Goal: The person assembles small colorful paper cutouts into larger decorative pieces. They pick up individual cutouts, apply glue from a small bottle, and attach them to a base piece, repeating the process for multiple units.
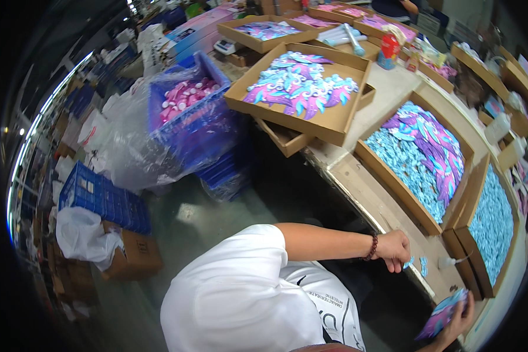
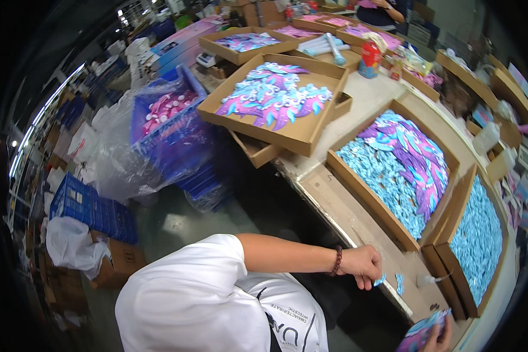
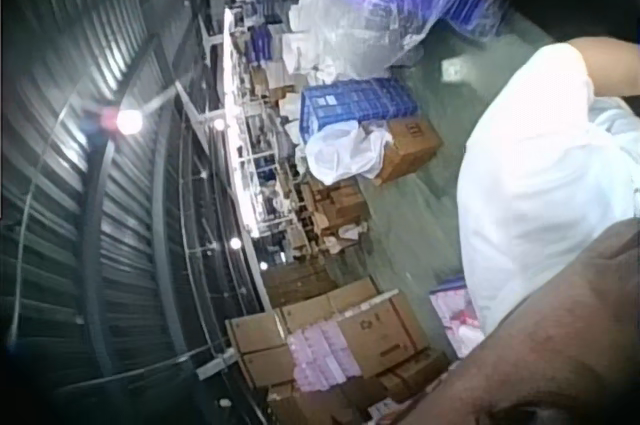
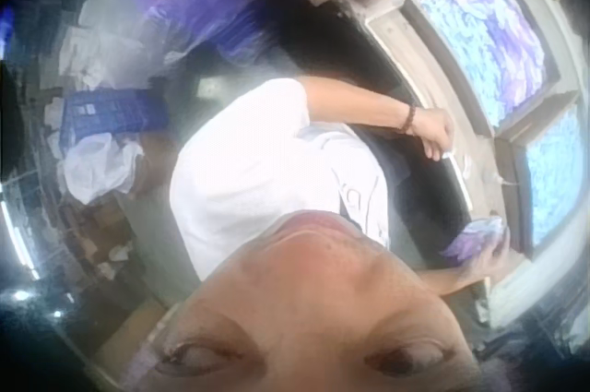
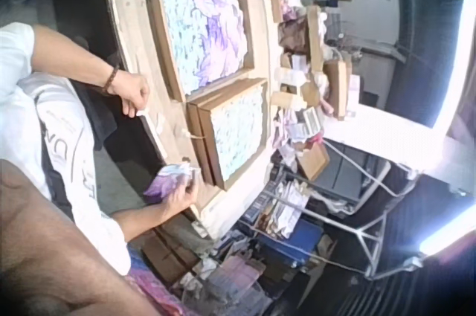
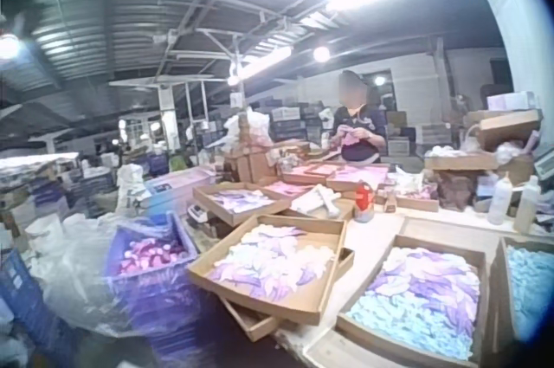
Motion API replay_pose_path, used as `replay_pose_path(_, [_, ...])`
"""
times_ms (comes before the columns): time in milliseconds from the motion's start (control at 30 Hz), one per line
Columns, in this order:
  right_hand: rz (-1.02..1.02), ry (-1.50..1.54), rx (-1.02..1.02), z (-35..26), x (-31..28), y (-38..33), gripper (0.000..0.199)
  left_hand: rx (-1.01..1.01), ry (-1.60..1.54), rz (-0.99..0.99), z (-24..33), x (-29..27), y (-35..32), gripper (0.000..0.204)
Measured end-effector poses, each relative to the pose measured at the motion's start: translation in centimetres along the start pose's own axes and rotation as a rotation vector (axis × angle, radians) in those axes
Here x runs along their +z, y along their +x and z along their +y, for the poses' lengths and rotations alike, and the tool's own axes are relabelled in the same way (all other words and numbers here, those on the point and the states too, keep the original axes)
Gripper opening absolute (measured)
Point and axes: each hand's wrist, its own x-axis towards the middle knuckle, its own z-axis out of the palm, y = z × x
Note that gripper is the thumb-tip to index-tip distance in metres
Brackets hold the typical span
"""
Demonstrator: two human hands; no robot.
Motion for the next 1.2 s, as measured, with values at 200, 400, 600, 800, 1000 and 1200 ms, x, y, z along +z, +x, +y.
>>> replay_pose_path(200, [-0.083,0.283,0.589,-0.2,8.3,-3.2,0.036,0.002,-0.002,-0.018,-0.7,0.8,-0.5,0.012])
replay_pose_path(400, [-0.287,0.835,0.344,2.1,13.2,-2.6,0.045,0.012,-0.022,0.026,-0.7,0.3,-1.7,0.012])
replay_pose_path(600, [-0.476,0.944,0.346,2.1,13.1,-1.5,0.04,0.011,-0.042,0.022,-0.7,-0.1,-2.1,0.013])
replay_pose_path(800, [-0.252,0.744,0.269,2.5,14.6,-1.6,0.031,0.033,-0.07,0.021,-0.7,0.3,-2.3,0.013])
replay_pose_path(1000, [-0.281,0.702,0.299,2.1,15.6,-1.7,0.025,0.053,-0.094,0.034,-0.8,0.5,-2.4,0.012])
replay_pose_path(1200, [-0.262,0.722,0.303,1.3,16.8,-2.5,0.032,0.055,-0.054,0.013,-1.0,0.8,-2.4,0.013])
